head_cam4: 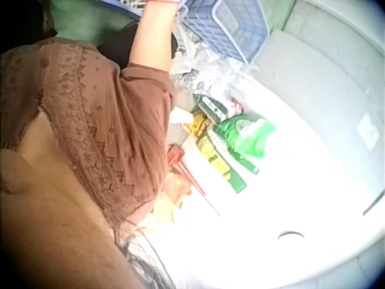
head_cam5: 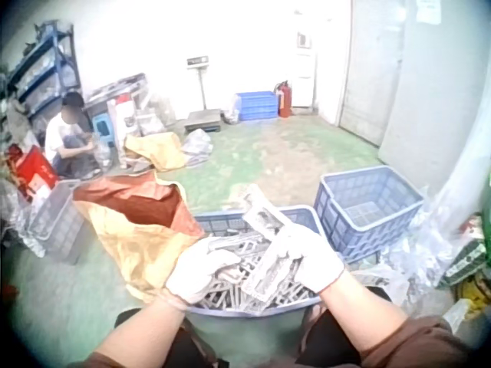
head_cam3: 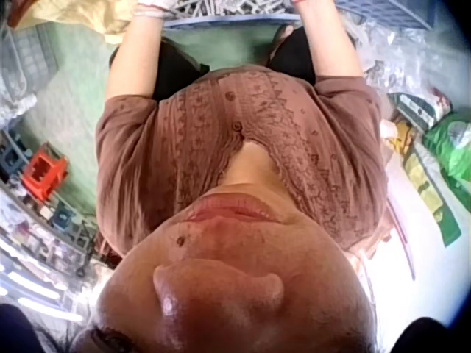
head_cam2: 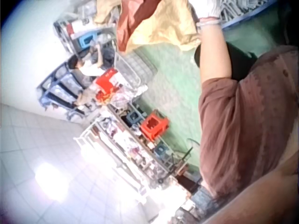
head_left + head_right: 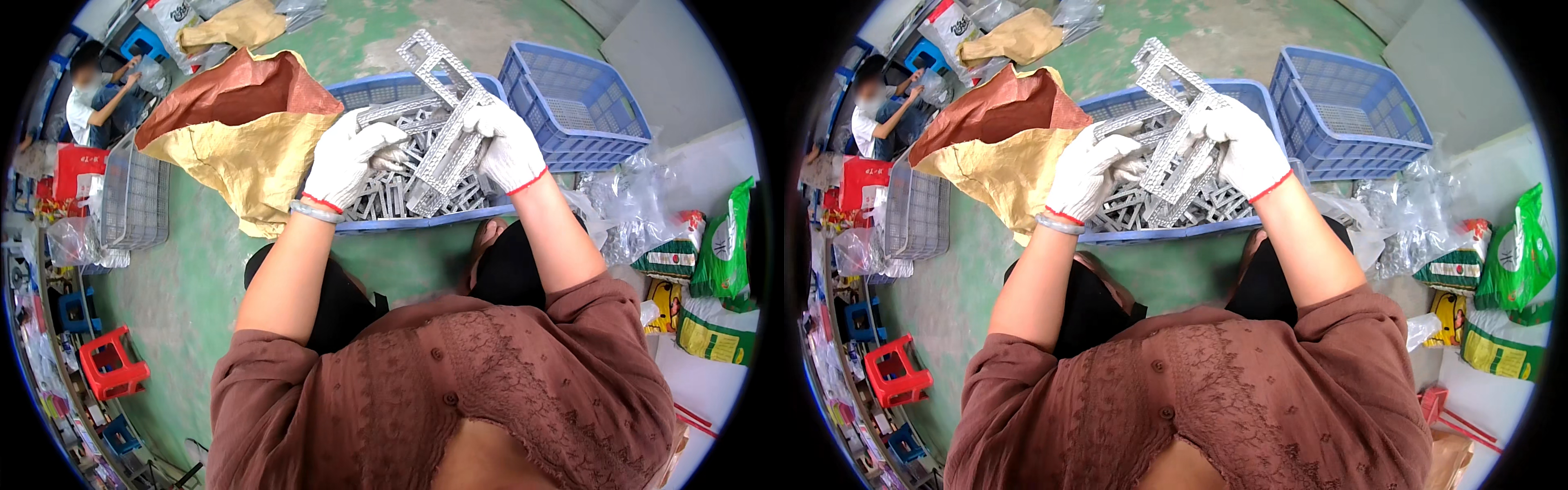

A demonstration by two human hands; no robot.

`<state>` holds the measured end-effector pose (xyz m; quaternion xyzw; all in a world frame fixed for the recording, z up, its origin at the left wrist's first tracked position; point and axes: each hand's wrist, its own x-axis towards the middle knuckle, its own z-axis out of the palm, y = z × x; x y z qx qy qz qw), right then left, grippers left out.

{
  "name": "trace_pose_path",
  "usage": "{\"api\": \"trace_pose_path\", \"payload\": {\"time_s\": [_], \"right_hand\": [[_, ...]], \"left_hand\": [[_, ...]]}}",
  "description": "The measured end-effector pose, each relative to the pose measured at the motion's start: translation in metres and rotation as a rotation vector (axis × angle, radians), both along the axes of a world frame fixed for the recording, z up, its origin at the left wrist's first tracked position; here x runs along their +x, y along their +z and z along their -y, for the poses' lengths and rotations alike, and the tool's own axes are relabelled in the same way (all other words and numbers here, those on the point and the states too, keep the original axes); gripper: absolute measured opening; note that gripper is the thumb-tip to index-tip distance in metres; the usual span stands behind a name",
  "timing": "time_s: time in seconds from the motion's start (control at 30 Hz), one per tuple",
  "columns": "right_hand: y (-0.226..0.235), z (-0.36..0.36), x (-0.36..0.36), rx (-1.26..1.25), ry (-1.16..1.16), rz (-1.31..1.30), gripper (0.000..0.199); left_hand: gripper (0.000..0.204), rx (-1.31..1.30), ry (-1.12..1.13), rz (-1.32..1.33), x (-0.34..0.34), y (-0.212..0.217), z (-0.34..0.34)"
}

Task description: The person sits and repeatedly picks up small silver metal brackets from a blue crate, inspects them by turning them over in gloved hands, and places them back into the crate. The person occasionally reaches for a plastic bag nearby but continues handling the metal parts.

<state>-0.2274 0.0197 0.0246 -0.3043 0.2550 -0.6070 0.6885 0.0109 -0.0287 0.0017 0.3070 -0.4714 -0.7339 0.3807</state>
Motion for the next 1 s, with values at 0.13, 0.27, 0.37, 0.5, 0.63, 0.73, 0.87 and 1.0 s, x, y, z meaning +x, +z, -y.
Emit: {"api": "trace_pose_path", "payload": {"time_s": [0.13,0.27,0.37,0.5,0.63,0.73,0.87,1.0], "right_hand": [[0.009,-0.004,-0.004,0.041,-0.065,0.107,0.039],[0.008,-0.007,-0.015,0.045,-0.099,0.155,0.056],[0.008,-0.007,-0.028,0.045,-0.087,0.171,0.054],[0.01,-0.008,-0.026,0.082,-0.048,0.231,0.051],[0.001,-0.006,-0.021,0.089,-0.095,0.248,0.049],[-0.005,-0.008,-0.021,0.088,-0.1,0.199,0.05],[0.007,-0.009,-0.011,0.099,-0.089,0.189,0.041],[-0.009,-0.005,-0.019,0.075,-0.091,0.191,0.036]], "left_hand": [[0.036,-0.132,0.098,0.082,-0.008,0.02,-0.014],[0.033,-0.203,0.174,-0.003,-0.009,0.02,-0.02],[0.033,-0.256,0.235,-0.008,-0.008,0.027,-0.026],[0.034,-0.305,0.258,-0.083,-0.004,0.018,-0.022],[0.036,-0.324,0.206,-0.054,-0.008,0.016,-0.023],[0.037,-0.327,0.193,-0.076,-0.005,0.013,-0.02],[0.036,-0.323,0.223,-0.025,-0.004,0.018,-0.023],[0.035,-0.28,0.219,-0.075,-0.003,0.015,-0.02]]}}
